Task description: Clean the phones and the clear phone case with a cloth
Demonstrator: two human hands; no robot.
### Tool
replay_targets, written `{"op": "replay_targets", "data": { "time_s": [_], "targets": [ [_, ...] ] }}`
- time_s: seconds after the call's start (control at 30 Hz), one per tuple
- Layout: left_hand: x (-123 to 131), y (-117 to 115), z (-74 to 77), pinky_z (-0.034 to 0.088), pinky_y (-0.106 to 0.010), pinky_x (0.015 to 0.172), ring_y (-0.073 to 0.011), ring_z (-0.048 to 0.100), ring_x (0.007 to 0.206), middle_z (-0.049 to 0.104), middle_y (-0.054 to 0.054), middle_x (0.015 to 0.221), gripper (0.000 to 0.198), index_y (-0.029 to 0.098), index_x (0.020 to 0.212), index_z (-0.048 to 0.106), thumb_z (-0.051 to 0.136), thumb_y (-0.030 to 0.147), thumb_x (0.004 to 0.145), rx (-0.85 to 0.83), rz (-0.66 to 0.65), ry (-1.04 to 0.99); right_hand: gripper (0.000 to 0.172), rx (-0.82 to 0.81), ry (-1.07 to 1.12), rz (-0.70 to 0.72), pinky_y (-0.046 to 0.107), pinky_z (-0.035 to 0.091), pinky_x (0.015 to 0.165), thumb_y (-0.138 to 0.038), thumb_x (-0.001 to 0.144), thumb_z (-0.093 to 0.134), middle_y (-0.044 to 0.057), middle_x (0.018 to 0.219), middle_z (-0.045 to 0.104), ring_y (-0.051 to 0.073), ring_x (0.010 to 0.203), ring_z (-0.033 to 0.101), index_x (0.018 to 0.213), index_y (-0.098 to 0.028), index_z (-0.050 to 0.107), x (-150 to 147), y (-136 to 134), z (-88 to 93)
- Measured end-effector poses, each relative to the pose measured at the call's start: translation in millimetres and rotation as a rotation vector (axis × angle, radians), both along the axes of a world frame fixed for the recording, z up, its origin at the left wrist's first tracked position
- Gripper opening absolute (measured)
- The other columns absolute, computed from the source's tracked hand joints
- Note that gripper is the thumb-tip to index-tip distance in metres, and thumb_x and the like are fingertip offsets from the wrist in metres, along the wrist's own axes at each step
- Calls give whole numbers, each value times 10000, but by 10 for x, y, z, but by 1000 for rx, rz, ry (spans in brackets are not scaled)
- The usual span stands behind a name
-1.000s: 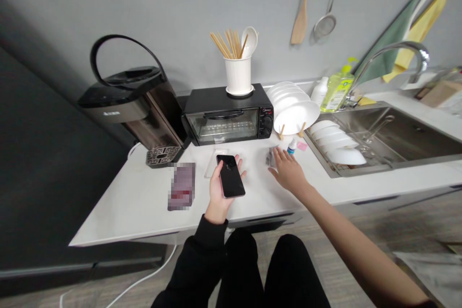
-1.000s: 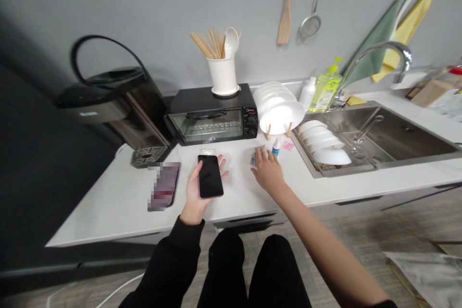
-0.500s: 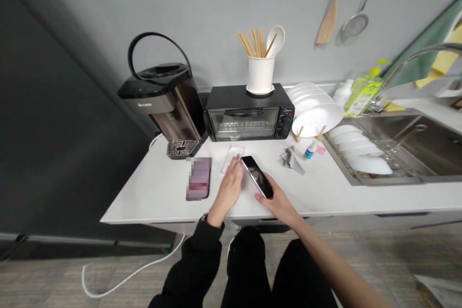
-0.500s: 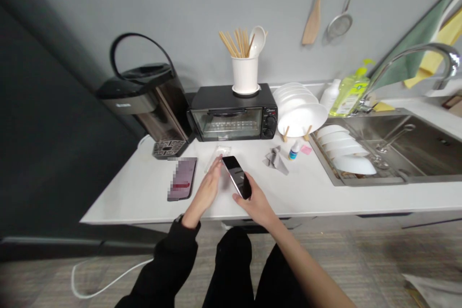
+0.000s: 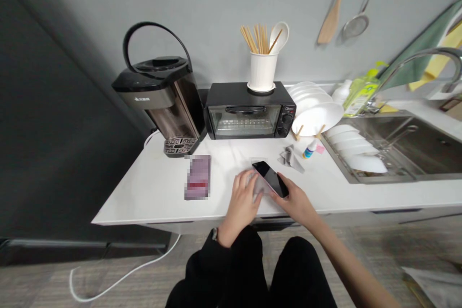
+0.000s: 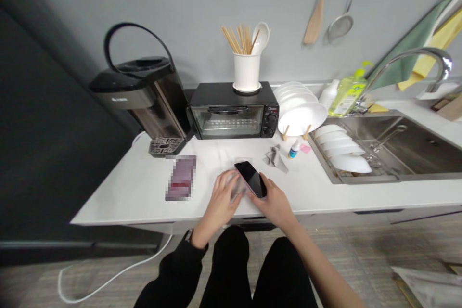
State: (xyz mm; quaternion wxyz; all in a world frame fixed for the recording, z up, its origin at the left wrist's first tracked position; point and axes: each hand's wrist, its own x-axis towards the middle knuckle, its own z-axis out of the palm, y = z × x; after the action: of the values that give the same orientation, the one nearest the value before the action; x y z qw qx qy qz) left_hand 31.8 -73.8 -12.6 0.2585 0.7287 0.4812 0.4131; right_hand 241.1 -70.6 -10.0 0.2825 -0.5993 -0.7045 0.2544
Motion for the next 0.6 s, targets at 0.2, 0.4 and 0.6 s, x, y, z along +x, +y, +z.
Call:
{"op": "replay_targets", "data": {
  "time_s": [0.2,0.4,0.6],
  "targets": [
    [-188,825,-40,267,-519,1264,-353,472,1431,591,-129,1486,577,219,1359,653,678,144,787,-83,11,-230,770,10,-268,-44,462,582,858,-577,922,614,201,1256,696,373,1047,728,1523,-121,465,-158,-128,160],
    [-24,1153,-138,341,-528,1189,-329,609,1152,749,-83,1090,204,290,1066,784,676,328,897,-94,3,-183,847,110,-463,-157,439,580,715,-687,892,645,221,1083,698,403,1027,689,1482,-103,480,-316,-157,129],
    [-47,1105,-212,378,-483,1123,-298,579,1079,701,-62,1007,148,289,1003,797,693,313,901,-58,-35,-7,918,261,-409,-156,518,570,856,-774,804,683,227,1118,650,408,1054,611,1407,-99,527,-383,-21,-13]
  ]
}}
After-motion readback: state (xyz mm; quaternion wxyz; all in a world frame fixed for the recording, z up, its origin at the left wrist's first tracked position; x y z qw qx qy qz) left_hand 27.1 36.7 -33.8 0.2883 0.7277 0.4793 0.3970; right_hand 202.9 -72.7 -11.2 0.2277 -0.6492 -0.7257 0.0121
